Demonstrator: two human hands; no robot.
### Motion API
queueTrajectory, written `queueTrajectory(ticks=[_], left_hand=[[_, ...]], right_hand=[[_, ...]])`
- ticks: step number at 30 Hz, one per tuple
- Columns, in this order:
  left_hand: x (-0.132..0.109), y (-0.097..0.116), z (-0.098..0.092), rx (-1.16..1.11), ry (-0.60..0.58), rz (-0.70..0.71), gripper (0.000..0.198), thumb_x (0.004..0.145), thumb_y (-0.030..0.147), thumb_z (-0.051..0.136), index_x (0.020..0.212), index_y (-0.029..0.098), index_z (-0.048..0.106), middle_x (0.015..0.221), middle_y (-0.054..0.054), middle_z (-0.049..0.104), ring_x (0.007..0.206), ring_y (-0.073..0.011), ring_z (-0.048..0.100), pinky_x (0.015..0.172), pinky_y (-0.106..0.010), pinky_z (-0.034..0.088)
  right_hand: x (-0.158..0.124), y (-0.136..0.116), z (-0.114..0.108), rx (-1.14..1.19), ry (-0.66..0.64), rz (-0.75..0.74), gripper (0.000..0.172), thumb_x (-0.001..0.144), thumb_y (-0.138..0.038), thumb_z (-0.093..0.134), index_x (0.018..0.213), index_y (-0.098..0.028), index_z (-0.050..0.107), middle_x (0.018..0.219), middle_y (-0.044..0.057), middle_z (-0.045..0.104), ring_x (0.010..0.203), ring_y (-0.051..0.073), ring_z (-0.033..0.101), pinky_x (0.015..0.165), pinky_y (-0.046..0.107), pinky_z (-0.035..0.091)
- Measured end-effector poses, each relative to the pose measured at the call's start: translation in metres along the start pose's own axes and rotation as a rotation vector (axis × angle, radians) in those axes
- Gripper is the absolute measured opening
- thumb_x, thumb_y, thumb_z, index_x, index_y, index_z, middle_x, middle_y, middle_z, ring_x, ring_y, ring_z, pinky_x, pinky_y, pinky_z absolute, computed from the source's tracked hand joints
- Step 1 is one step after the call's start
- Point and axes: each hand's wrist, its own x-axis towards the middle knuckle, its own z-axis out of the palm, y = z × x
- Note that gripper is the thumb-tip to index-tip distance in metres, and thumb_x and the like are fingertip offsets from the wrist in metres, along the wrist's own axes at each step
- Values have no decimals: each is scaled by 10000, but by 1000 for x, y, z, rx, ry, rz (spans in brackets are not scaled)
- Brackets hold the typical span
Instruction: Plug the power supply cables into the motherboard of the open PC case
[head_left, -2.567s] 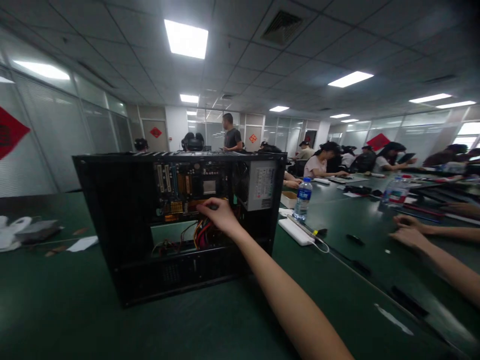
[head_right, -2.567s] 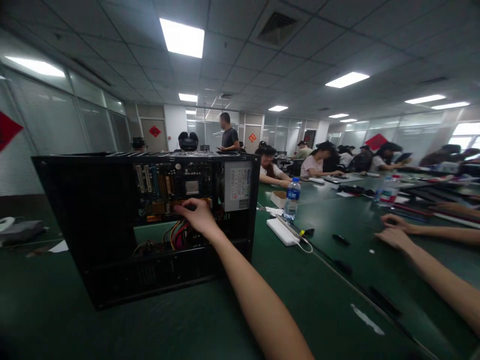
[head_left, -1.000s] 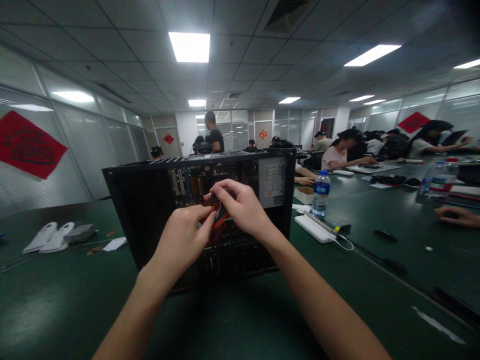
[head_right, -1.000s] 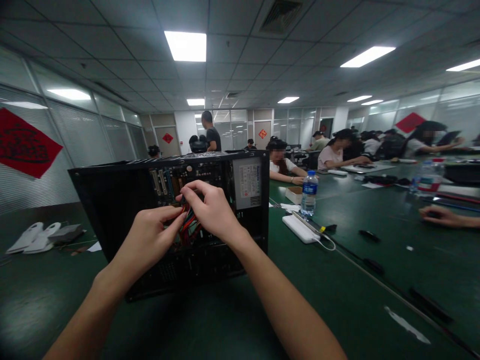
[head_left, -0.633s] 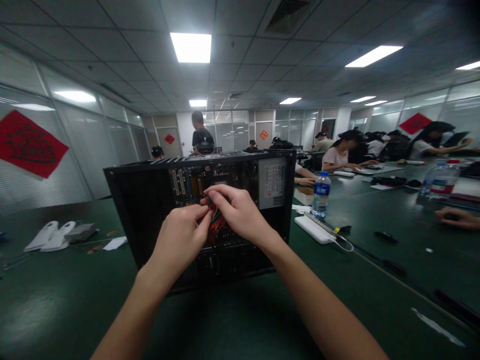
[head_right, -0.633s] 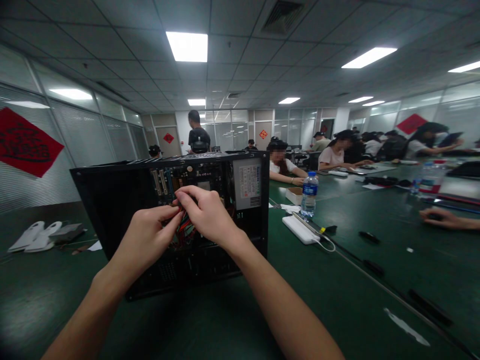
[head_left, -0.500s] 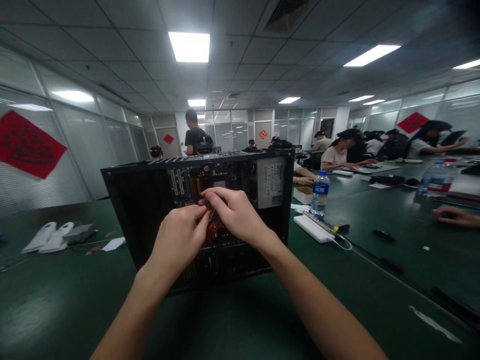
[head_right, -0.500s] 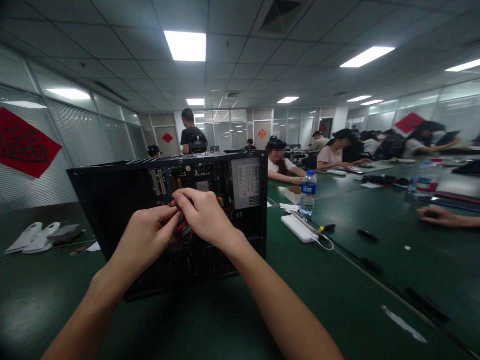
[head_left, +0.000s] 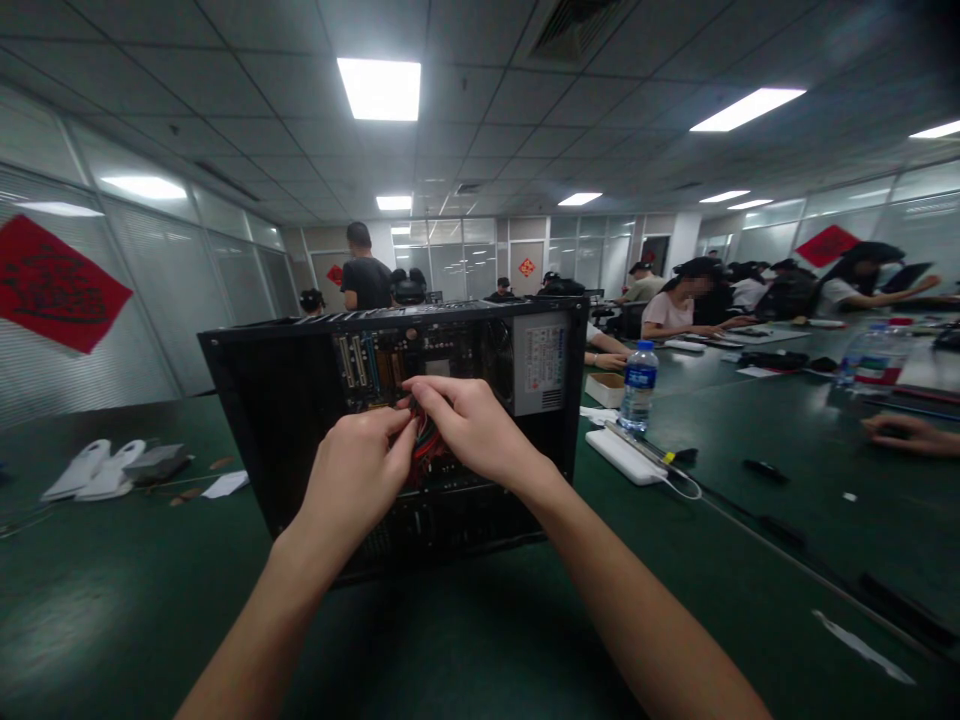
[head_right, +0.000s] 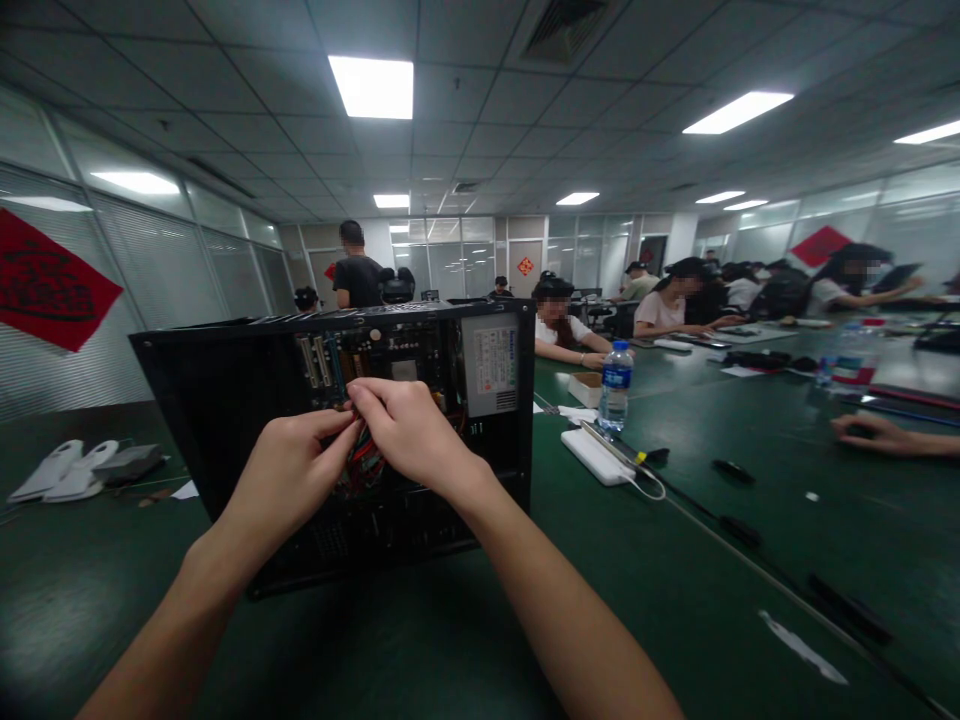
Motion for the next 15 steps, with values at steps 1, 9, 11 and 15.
queueTrajectory(ticks=[1, 9, 11, 15], left_hand=[[0, 0, 0, 6, -2, 0, 283, 933, 307, 519, 900, 225, 787, 909, -85, 780, 820, -232, 716, 713, -284, 487], [0, 5, 1, 89, -17, 89, 299, 971, 258, 457, 944, 176, 743, 962, -91, 759, 836, -226, 706, 758, -308, 491], [0, 6, 2, 120, -31, 104, 299, 979, 245, 447, 920, 169, 730, 940, -87, 749, 830, -223, 699, 759, -313, 493], [-1, 7, 3, 178, -60, 140, 296, 987, 221, 434, 896, 164, 709, 931, -85, 734, 817, -218, 692, 753, -319, 509]], right_hand=[[0, 0, 0, 1, -6, 1, 300, 1000, -314, 473, 1008, -227, 759, 997, 26, 763, 954, 203, 703, 865, 328, 527], [3, 10, 3, 56, 29, 24, 295, 994, -322, 488, 1021, -212, 760, 1024, 36, 764, 984, 197, 700, 880, 322, 526], [4, 14, 3, 74, 50, 46, 293, 991, -311, 489, 1006, -188, 755, 999, 44, 766, 956, 187, 705, 860, 306, 526], [6, 18, 2, 101, 84, 67, 310, 989, -326, 493, 925, -160, 746, 865, 42, 758, 826, 165, 708, 766, 270, 521]])
